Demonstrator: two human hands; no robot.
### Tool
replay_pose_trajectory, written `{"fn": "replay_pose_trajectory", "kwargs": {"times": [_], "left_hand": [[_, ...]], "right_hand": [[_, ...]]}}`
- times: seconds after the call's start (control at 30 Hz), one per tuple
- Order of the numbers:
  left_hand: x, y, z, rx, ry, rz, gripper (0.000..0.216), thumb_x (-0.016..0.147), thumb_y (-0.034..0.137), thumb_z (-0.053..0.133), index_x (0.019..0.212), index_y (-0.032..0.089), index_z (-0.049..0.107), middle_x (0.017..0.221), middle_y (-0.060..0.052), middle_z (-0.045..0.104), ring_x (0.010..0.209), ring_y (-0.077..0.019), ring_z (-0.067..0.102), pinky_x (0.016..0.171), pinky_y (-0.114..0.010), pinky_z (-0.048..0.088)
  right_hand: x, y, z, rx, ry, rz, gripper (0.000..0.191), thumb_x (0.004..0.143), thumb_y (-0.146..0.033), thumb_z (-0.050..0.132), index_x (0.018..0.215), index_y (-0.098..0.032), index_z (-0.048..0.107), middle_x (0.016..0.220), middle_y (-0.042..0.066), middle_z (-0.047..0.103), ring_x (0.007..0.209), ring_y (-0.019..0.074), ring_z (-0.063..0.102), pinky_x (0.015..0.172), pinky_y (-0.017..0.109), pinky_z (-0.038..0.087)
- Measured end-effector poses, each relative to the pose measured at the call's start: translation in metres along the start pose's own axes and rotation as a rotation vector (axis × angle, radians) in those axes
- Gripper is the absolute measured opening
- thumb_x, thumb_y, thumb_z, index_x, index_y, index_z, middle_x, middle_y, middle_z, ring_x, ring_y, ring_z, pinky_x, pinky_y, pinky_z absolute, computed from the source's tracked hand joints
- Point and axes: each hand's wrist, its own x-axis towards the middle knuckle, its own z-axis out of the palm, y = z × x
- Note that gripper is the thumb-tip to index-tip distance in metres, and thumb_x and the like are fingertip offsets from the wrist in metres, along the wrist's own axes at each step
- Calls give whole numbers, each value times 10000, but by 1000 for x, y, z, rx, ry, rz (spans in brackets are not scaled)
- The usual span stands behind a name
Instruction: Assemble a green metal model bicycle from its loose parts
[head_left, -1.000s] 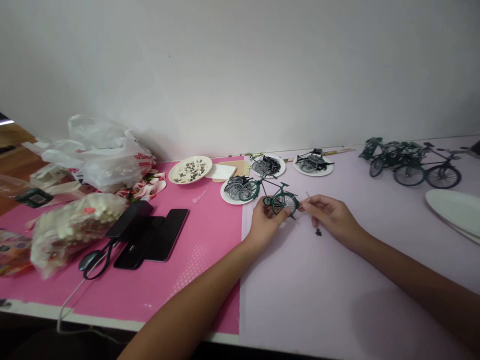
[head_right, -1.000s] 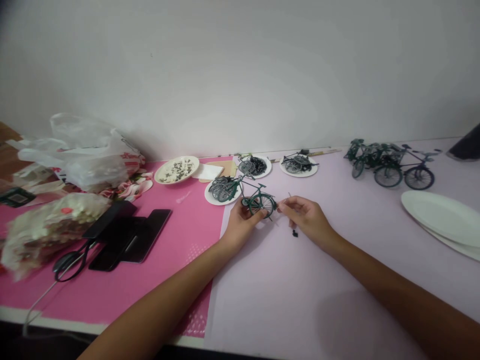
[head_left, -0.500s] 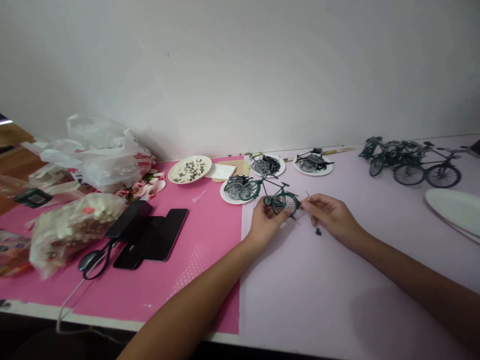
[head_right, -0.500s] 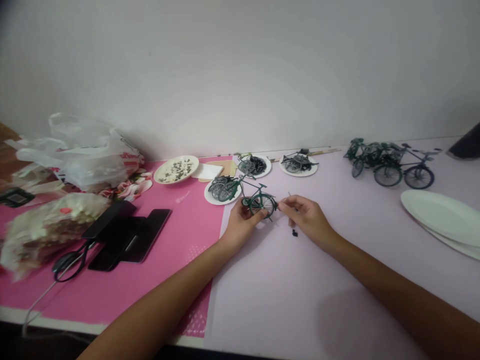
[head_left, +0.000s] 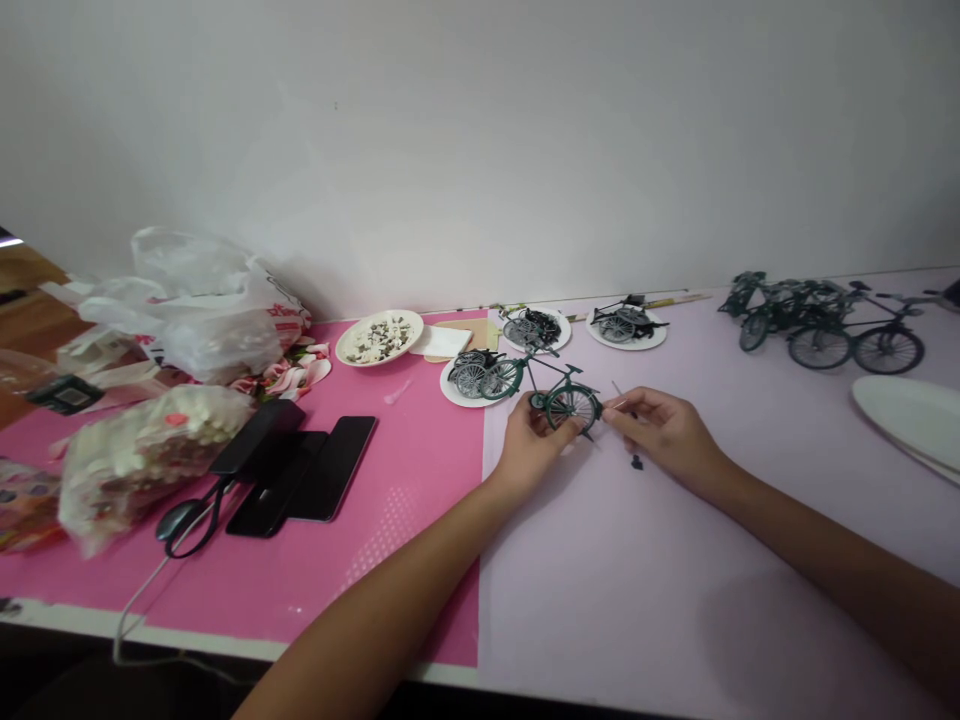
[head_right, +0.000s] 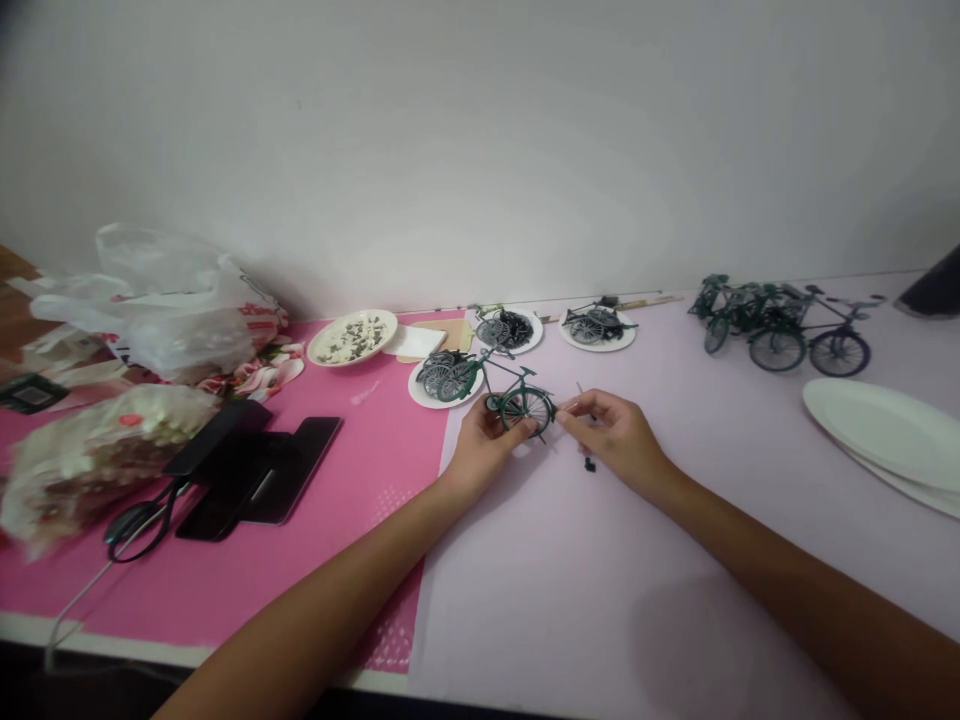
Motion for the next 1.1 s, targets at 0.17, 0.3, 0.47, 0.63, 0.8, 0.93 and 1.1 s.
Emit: {"fn": "replay_pose_trajectory", "kwargs": {"times": [0.17, 0.3, 0.47, 0.63, 0.8, 0.93, 1.1], "left_hand": [[0, 1, 0, 5, 18, -9, 414, 700, 225, 906, 972, 161, 601, 1038, -110, 746, 938, -215, 715, 905, -376, 553], [0, 0, -1, 1, 21, 6, 402, 711, 224, 900, 971, 162, 601, 1023, -101, 745, 929, -207, 712, 889, -355, 553], [1, 0, -1, 12, 23, -12, 416, 713, 224, 898, 992, 159, 596, 1034, -95, 742, 925, -193, 709, 894, -339, 548], [1, -1, -1, 20, 15, 1, 409, 720, 220, 894, 986, 156, 590, 1013, -88, 743, 909, -187, 706, 887, -333, 548], [1, -1, -1, 13, 11, 1, 391, 736, 206, 881, 986, 160, 583, 989, -77, 737, 895, -180, 702, 865, -324, 551], [1, 0, -1, 26, 21, -1, 386, 742, 191, 875, 989, 159, 580, 988, -74, 730, 894, -175, 698, 861, -316, 545], [0, 0, -1, 50, 26, -23, 345, 758, 168, 850, 973, 157, 580, 969, -65, 722, 884, -166, 694, 851, -303, 545]], "right_hand": [[-5, -3, 0, -161, 13, -75, 366, 801, -557, 790, 836, -204, 699, 785, 39, 680, 531, 123, 509, 439, 260, 409], [-6, -3, 0, -260, 23, -198, 285, 853, -496, 749, 863, -214, 710, 805, 38, 669, 637, 155, 561, 536, 276, 467], [-6, -3, -1, -293, -10, -265, 208, 868, -416, 736, 842, -218, 676, 780, 28, 664, 646, 151, 565, 532, 258, 458], [-8, -5, -3, -332, -91, -337, 89, 897, -300, 678, 917, -227, 724, 862, 38, 735, 612, 137, 562, 535, 258, 470], [-9, -3, -5, -332, -161, -465, 166, 901, -189, 607, 943, -245, 759, 936, 43, 748, 619, 139, 583, 553, 276, 489], [-8, -2, -3, -345, -136, -496, 113, 892, -223, 677, 953, -245, 770, 924, 45, 725, 579, 124, 534, 513, 277, 472], [-6, -3, -2, -367, -125, -535, 63, 880, -267, 735, 921, -243, 776, 875, 54, 709, 669, 158, 592, 518, 278, 477]]}}
